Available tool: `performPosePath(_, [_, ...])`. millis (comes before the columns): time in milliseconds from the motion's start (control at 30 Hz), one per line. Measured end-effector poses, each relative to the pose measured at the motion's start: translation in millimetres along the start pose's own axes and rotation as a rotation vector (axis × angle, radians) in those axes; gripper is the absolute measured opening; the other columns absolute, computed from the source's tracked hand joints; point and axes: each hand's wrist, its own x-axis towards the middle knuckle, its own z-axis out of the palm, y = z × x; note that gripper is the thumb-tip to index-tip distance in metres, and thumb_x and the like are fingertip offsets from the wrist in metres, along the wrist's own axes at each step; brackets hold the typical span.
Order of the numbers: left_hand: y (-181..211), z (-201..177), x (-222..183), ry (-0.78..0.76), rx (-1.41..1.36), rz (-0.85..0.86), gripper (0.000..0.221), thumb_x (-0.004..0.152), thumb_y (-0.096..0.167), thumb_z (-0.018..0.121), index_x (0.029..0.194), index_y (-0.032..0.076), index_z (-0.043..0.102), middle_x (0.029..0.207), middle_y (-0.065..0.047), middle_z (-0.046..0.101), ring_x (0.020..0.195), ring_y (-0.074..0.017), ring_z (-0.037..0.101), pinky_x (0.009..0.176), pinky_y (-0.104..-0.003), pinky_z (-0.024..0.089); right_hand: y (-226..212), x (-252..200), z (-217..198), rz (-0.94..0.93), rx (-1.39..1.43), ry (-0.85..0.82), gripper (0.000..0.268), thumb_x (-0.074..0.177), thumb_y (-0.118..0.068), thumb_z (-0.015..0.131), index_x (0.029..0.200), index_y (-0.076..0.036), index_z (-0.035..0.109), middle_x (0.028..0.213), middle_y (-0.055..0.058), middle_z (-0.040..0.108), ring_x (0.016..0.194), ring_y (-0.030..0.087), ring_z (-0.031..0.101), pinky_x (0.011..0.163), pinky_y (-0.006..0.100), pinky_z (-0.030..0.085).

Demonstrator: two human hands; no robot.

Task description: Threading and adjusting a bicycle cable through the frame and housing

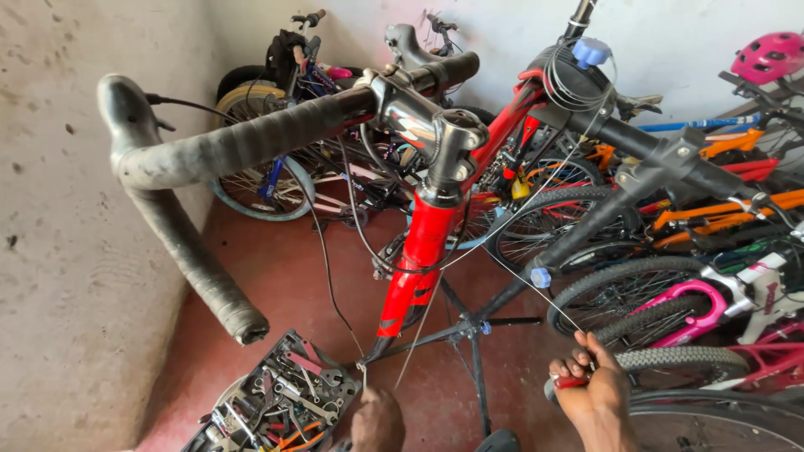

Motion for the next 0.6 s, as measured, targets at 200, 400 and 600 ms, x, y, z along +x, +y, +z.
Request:
performPosePath(200, [-54.2, -37.2, -26.8, 0.096, -0.166, -0.003, 0.034, 0.084, 0.019, 0.046, 0.116, 0.007, 0.046, 0.105, -0.014, 0.053, 0.062, -0.0311, 0.066, 0.051, -0.045, 0.054, -0.7, 3.9, -7.9, 0.015, 0.024, 0.088, 0.009, 0.095, -0.025, 0.052, 0.092, -0.018, 0.055, 0.058, -0.01, 0.038, 0.048, 0.003, 0.029, 0.049, 0.023, 0.026])
performPosePath(400, [-42.5, -83.3, -8.4, 0.012, -0.491, -0.096, 0.047, 0.089, 0.031, 0.045, 0.13, 0.01, 0.032, 0.142, -0.018, 0.032, 0.09, -0.0393, 0.064, 0.076, -0.052, 0.05, 19.0, 6.6, -3.5, 0.083, 0.034, 0.044, 0.009, 0.094, -0.027, 0.052, 0.093, -0.018, 0.055, 0.055, -0.011, 0.036, 0.046, 0.003, 0.027, 0.048, 0.022, 0.026])
performPosePath(600, [-4.8, -93.1, -13.6, -0.158, -0.642, -0.155, 0.077, 0.089, 0.031, 0.05, 0.143, -0.003, 0.006, 0.129, -0.024, 0.038, 0.1, -0.0378, 0.062, 0.083, -0.047, 0.052, 15.3, -7.5, -0.9, 0.06, 0.031, 0.072, 0.008, 0.095, -0.024, 0.05, 0.097, -0.017, 0.053, 0.057, -0.01, 0.036, 0.047, 0.003, 0.027, 0.05, 0.022, 0.027])
